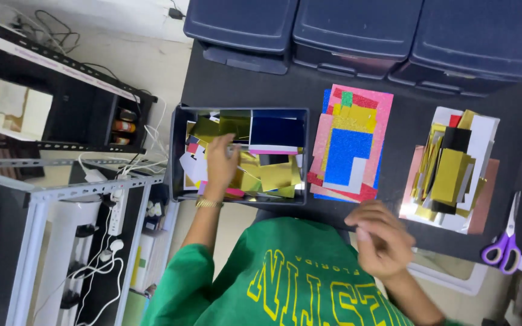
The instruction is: The person uses purple scissors to cut a small strip from a blue glittery card, then places the card into a bin. They sort through various colored paper pieces in the bin, picking up and examining several sheets. The person then cuts a strip from a silver glittery card and places it in the bin.
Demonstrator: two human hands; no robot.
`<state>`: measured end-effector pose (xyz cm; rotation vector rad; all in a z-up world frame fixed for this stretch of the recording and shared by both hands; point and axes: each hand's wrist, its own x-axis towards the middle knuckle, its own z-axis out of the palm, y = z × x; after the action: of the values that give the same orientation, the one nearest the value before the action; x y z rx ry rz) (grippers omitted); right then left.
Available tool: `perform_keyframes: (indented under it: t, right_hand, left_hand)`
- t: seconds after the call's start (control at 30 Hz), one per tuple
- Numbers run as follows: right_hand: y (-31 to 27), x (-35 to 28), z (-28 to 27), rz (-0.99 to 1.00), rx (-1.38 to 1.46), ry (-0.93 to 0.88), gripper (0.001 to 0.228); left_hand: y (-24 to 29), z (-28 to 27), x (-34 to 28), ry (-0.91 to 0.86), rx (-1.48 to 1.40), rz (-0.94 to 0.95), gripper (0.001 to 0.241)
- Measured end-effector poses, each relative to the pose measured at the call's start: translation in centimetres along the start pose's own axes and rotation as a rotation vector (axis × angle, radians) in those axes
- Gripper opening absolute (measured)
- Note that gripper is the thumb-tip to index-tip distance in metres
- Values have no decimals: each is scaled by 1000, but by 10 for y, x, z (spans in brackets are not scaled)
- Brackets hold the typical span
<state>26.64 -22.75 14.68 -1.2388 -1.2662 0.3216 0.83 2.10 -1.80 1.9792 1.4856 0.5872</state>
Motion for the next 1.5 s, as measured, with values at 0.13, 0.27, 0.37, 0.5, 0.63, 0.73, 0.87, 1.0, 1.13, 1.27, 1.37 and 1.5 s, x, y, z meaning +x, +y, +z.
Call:
perform_keyframes:
  t: [0.13, 0.27, 0.37, 0.5, 0.63, 0.73, 0.87, 1.0, 1.13, 1.27, 1.37, 1.5]
  right_hand:
    - [-120, 68, -4, -245, -47, -350, 27]
    - [-189, 65, 12, 274, -569, -374, 18]
    - [-179, 67, 29, 239, -531, -318, 17]
    - [-167, 68, 48, 170, -443, -235, 15]
    - [-157, 55, 53, 117, -355, -134, 16]
    - [-142, 63, 60, 69, -288, -85, 18]
    - [-118, 70, 72, 24, -213, -55, 20]
    - [-31, 76, 79, 195, -112, -73, 25]
    - [51, 31, 99, 676, -160, -210, 43]
    - [87, -45, 119, 1024, 149, -117, 53]
    - [126, -106, 105, 1031, 489, 106, 28]
    - [139, -135, 65, 1031, 330, 403, 20]
  left_hand:
    - [10, 26, 35, -345, 239, 336, 54]
    - [0, 52, 57, -463, 311, 487, 63]
    - [7, 45, 70, -538, 274, 472, 58]
    - [3, 44, 79, -597, 348, 598, 49]
    - [6, 35, 81, -501, 365, 689, 34]
    - [-11, 47, 82, -231, 475, 839, 24]
    - [-16, 28, 81, -72, 387, 925, 20]
    - [4, -26, 52, 178, 51, 915, 18]
    - [34, -62, -5, 250, -150, 985, 19]
    - [38, -40, -50, 182, -257, 1051, 14]
    - [24, -19, -53, 28, -184, 1045, 21]
    - [36, -24, -12, -224, -85, 552, 42]
